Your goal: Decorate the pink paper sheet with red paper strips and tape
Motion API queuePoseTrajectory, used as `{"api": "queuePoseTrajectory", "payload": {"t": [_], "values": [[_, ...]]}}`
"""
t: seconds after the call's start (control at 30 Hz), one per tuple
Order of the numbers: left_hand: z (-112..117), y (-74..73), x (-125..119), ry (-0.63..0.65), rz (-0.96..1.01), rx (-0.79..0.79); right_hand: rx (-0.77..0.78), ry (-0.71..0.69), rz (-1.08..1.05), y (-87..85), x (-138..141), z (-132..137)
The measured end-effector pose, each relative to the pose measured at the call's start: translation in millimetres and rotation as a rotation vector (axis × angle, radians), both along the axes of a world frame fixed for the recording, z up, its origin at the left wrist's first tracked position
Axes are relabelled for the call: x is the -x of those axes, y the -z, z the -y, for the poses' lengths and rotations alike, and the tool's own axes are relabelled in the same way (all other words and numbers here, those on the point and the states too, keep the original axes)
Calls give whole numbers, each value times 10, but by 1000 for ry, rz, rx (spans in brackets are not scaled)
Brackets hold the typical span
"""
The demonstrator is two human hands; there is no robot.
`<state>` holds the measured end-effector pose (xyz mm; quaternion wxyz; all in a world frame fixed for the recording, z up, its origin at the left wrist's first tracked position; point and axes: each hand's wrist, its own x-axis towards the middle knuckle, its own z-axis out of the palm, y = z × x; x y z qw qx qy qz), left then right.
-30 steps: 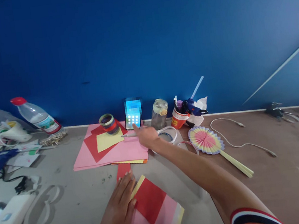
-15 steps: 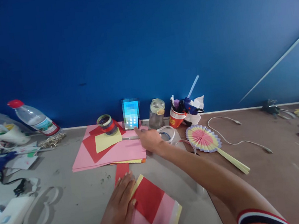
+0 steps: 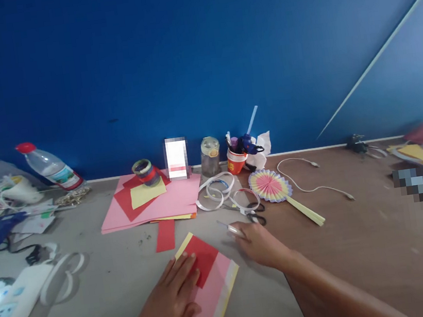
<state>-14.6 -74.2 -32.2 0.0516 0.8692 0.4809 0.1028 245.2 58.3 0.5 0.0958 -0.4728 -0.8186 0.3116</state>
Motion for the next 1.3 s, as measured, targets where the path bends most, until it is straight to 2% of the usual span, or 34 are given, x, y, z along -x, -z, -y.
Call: {"api": "queuePoseTrajectory", "payload": {"t": [0.1, 0.23, 0.5, 0.67, 0.8, 1.0, 1.2, 1.3], "values": [[116, 5, -41, 18, -56, 83, 24, 13, -20, 62, -172, 153], [197, -20, -96, -8, -140, 155, 48, -8, -60, 56, -256, 291], [211, -41, -94, -22, -186, 123, 94, -49, -126, 15, -178, 388], [218, -35, -55, 4, -184, 114, 73, 28, -124, 82, -167, 374], [218, -28, -26, 29, -168, 93, 27, 29, -133, 141, -156, 364], [224, -28, 48, 75, -166, 36, -21, -47, -148, 113, -106, 388], [239, -8, 69, 87, -174, 51, -70, -291, 127, 42, -19, 474], [270, -14, 66, 75, -166, 45, -57, -349, 202, 40, -5, 498]]}}
